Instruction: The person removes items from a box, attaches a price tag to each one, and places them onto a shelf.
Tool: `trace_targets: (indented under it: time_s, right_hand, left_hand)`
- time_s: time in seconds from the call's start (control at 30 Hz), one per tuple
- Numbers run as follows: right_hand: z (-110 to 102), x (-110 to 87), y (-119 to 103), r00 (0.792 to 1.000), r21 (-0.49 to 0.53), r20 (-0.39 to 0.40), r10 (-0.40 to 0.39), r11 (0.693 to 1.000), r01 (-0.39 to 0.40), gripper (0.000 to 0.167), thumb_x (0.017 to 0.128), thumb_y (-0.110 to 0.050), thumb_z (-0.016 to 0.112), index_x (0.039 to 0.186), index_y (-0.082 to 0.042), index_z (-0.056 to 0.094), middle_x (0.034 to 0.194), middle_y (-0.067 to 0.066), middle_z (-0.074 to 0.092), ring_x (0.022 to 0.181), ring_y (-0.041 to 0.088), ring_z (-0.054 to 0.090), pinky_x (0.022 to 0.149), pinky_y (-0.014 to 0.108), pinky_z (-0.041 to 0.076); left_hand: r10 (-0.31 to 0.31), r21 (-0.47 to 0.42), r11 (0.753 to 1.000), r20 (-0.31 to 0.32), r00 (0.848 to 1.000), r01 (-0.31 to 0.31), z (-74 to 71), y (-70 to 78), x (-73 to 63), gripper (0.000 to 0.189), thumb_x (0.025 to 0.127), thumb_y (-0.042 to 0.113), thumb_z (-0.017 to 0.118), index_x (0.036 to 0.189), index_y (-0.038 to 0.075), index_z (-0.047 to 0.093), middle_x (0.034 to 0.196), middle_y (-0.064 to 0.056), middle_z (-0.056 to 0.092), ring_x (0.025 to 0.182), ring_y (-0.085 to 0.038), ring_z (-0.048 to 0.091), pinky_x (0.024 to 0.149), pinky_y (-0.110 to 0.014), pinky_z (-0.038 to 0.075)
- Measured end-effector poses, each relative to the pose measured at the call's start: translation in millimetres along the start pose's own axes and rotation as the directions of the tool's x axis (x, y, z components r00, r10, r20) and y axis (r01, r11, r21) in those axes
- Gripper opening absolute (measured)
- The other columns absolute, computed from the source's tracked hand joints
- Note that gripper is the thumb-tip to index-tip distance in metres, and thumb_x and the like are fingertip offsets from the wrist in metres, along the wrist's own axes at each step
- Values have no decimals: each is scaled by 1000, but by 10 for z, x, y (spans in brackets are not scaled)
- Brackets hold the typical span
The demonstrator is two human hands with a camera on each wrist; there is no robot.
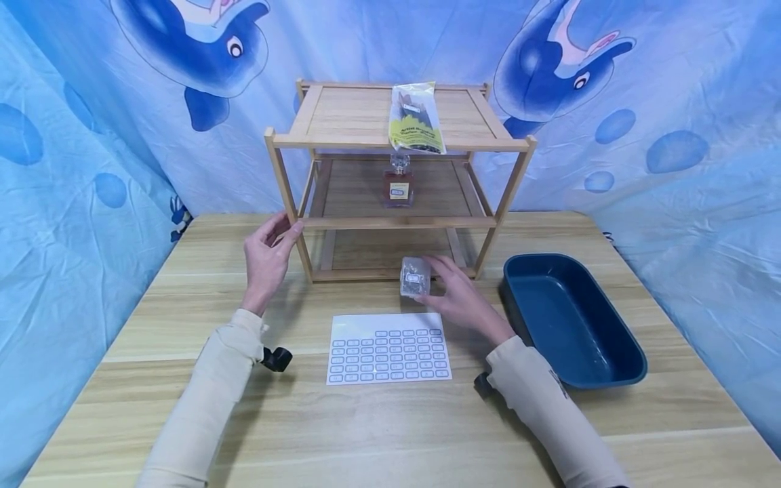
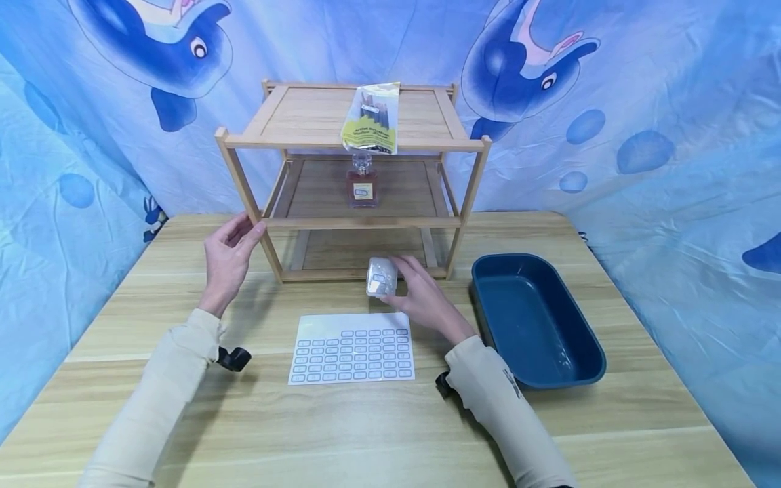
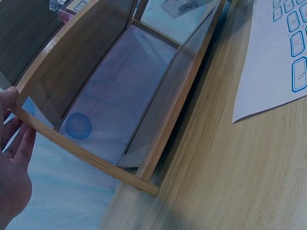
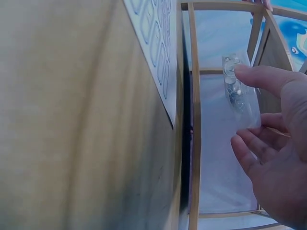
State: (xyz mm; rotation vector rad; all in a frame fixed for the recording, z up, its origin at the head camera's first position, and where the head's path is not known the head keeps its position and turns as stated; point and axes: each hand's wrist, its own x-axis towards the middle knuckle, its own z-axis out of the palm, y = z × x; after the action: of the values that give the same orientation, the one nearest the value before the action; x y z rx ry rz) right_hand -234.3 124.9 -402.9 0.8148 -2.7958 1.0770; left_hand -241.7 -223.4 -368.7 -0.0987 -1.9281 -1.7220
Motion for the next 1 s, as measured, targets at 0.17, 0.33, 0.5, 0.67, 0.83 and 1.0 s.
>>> trace_targets:
  time_s: [0.17,0.33,0.5,0.67,0.83,1.0]
  right_hand:
    - [9,118,20,1000,7,31,-4,1000,3,80,92,-21,81,157,-1,39,160,19,37,145,37,38,115,55,37]
    - [24,253,40,999,6,39,-5,1000,4,80,92,-19,81,157,1,39,160,20,37,145,38,38,115,53,36]
    - [43,380,74,999,7,54,2,1000,-2,80,93,-22,80,157,0,38,160,20,36,143,37,40,114,52,38]
    - [75,497,116,998,21,63,4,1000,-5,80,93,-20,80,157,1,38,161,23,35,144,38,39,115,52,37]
    - [119,608,118,998,10,60,-3,1000,2,78,93,-15,80,157,0,39,160,22,37,141,39,44,114,50,39]
    - [153,672,130,997,-2,75,13,1000,-13,78,95,-20,77,159,-3,36,163,20,34,140,39,45,114,50,39]
  left_hand:
    - [-3,-2,1000,0,1000,3,0,5,-6,42,99,15,73,133,-7,64,121,-21,67,108,-13,65,102,-29,50]
    - [-7,4,1000,8,1000,6,8,11,-7,43,99,16,73,134,-7,63,122,-22,67,110,-14,64,103,-30,50]
    - [-1,-1,1000,7,1000,1,10,13,-15,43,99,16,73,134,-7,64,121,-20,67,110,-15,64,103,-29,50]
    - [-5,-1,1000,8,1000,5,1,12,-22,43,99,17,72,135,-6,63,121,-19,67,110,-15,64,102,-29,50]
    - [-2,4,1000,11,1000,2,-7,17,-23,43,100,18,72,135,-6,63,122,-19,67,110,-14,64,103,-30,50]
    - [5,8,1000,17,1000,-5,-2,17,-16,43,100,17,72,135,-6,63,122,-21,66,110,-14,64,104,-30,49]
